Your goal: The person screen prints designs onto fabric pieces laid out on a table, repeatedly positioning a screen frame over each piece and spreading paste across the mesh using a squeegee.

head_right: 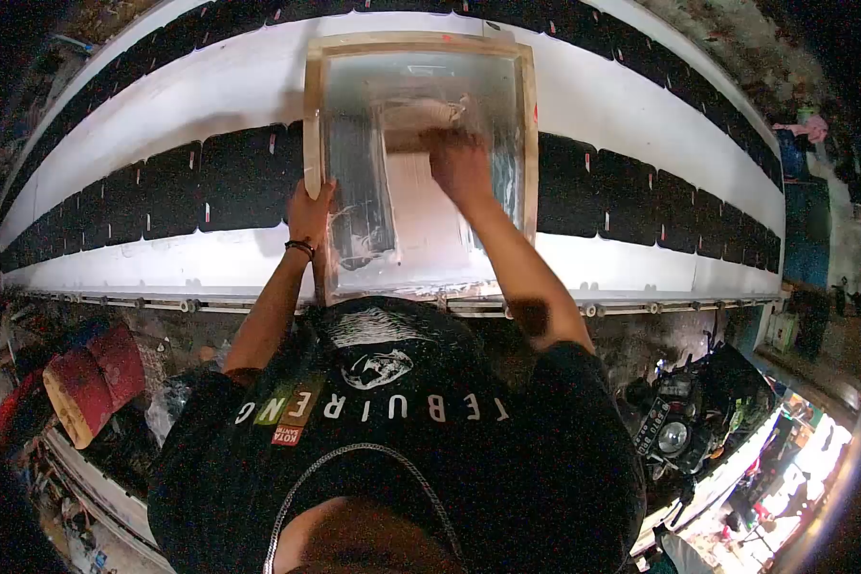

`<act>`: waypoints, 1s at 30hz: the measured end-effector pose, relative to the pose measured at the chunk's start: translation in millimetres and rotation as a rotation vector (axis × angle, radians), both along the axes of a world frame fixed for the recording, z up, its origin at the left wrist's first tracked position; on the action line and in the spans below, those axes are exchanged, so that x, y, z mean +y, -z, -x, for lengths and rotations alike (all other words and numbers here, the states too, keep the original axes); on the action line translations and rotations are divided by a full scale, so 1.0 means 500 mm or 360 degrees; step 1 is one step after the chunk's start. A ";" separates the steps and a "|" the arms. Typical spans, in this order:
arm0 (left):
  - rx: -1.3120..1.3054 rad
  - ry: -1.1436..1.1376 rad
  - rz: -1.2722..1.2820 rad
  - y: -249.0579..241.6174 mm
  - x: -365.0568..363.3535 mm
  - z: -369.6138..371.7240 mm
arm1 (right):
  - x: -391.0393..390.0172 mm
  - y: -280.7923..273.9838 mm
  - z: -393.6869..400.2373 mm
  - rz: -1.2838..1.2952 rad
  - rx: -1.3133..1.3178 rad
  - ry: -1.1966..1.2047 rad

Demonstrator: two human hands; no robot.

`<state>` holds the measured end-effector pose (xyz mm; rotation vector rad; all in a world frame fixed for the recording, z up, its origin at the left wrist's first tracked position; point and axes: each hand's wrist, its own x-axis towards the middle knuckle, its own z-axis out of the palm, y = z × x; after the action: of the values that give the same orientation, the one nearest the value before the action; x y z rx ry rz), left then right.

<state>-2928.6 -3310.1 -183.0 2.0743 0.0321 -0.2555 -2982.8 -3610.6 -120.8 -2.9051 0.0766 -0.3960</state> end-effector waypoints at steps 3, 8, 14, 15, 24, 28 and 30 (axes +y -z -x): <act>-0.0043 0.0025 -0.0016 -0.028 -0.002 0.002 | 0.048 0.004 0.143 -0.0043 0.0101 -0.0102; -0.0054 0.0038 -0.0248 0.005 0.002 -0.012 | 0.125 -0.025 0.399 -0.0284 0.0323 -0.0137; -0.0043 0.0069 -0.0276 -0.003 -0.004 0.000 | 0.143 0.017 0.491 -0.0293 0.0176 -0.0213; -0.0060 0.0041 -0.0329 -0.011 0.000 -0.002 | 0.141 0.036 0.497 -0.0230 0.0229 -0.0278; -0.0224 -0.0010 -0.0023 -0.054 -0.004 0.015 | -0.115 0.228 0.450 -0.2039 -0.0683 0.0901; -0.0385 0.0019 0.0160 -0.145 -0.032 0.011 | -0.132 0.110 0.389 -0.2643 -0.0688 0.1219; -0.0484 0.0061 0.0237 -0.161 -0.043 0.009 | -0.131 0.092 0.378 -0.2495 -0.0830 0.1286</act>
<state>-2933.2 -3331.4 -102.8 1.9459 -0.2055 0.0357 -3171.8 -3676.3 -166.8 -1.0892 0.9559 -0.7210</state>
